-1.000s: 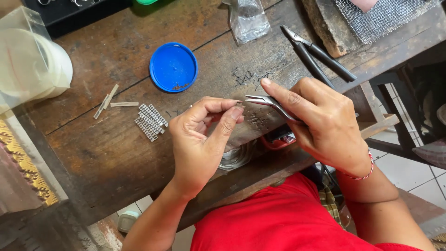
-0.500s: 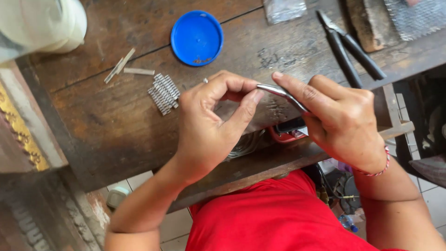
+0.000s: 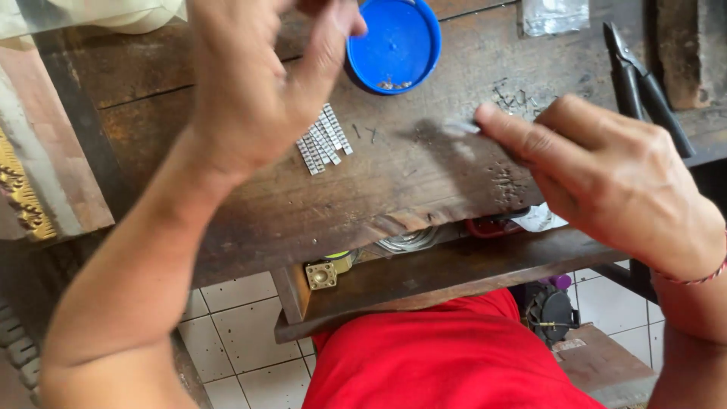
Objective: Using pliers to peel a protective or transfer layer from small decorative metal strips on a workbench.
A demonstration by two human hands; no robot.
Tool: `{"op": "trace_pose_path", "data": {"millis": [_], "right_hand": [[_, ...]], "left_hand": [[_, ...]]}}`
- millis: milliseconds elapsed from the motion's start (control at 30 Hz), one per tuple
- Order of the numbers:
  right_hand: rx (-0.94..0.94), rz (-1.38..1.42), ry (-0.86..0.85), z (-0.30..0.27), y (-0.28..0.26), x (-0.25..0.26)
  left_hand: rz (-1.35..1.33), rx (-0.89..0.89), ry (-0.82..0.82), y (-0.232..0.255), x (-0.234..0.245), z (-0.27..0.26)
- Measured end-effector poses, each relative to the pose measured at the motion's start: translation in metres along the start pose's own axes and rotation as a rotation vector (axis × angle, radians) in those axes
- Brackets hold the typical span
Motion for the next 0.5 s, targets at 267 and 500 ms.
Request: {"op": "trace_pose_path", "data": {"millis": [267,500], "right_hand": [[0.149,-0.304,-0.006,0.003,-0.010,-0.001],[0.140,-0.319,0.012,-0.001,-0.016,-0.004]], "left_hand": [[0.182,-0.051,-0.178,0.007,-0.004,-0.015],[0.135,-0.109,-0.221,0.008,-0.014,-0.018]]}}
Point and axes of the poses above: each hand's wrist, its own z-axis towards the middle knuckle, its own x-axis out of the back of the hand, y = z × x, the point moved 4 cm from there along z, towards the middle knuckle, and after that the axes turned 6 degrees about y, right-handed, at the moved point
